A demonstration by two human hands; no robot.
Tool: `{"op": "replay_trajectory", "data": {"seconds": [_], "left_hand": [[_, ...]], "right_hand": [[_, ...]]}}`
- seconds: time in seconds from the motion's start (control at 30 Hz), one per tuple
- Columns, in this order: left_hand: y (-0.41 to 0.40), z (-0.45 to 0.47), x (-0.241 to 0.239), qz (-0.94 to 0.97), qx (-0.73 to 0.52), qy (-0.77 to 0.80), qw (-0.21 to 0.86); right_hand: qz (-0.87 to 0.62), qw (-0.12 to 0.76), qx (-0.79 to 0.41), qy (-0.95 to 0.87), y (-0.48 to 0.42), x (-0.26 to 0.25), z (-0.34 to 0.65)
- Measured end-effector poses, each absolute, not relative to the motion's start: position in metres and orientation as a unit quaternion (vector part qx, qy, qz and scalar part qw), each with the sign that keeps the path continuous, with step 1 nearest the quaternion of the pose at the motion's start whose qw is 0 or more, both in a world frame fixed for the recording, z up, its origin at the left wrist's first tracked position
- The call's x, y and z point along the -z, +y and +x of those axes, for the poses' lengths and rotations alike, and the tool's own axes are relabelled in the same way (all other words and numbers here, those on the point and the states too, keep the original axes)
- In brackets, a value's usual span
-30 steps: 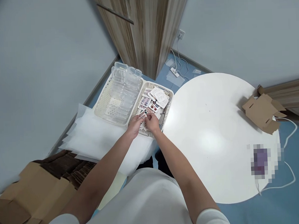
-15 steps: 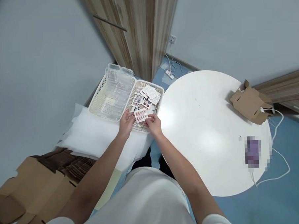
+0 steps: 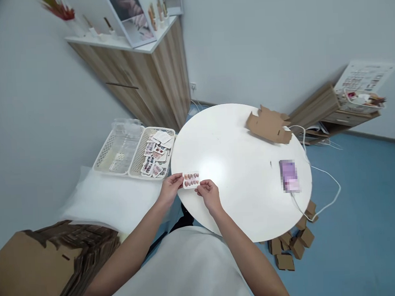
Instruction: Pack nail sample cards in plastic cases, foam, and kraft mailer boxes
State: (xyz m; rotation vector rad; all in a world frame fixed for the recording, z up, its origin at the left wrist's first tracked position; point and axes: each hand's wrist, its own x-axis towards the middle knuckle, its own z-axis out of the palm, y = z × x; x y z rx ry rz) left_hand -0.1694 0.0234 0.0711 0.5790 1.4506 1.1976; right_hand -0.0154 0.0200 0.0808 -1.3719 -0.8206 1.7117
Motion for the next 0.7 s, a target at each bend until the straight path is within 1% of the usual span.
{"op": "replay_trajectory", "data": {"seconds": [0.17, 0.33, 0.57, 0.7], "left_hand": [[0.013, -0.101, -0.074, 0.263, -0.47, 0.591, 0.601], [0.0, -0.054, -0.077, 0.271, -0.438, 0.586, 0.626], [-0.012, -0.034, -0.078, 0.297, -0.412, 0.561, 0.654], [-0.01, -0.041, -0.077, 0.354, -0.397, 0.552, 0.642]], "right_hand": [[-0.561, 0.403, -0.628, -0.36, -0.003, -0.076, 0.066], [-0.541, 0.387, -0.634, -0.395, -0.021, -0.07, 0.122], [-0.507, 0.36, -0.619, -0.479, -0.026, -0.074, 0.15], [-0.503, 0.354, -0.63, -0.474, -0.026, -0.081, 0.149]]}}
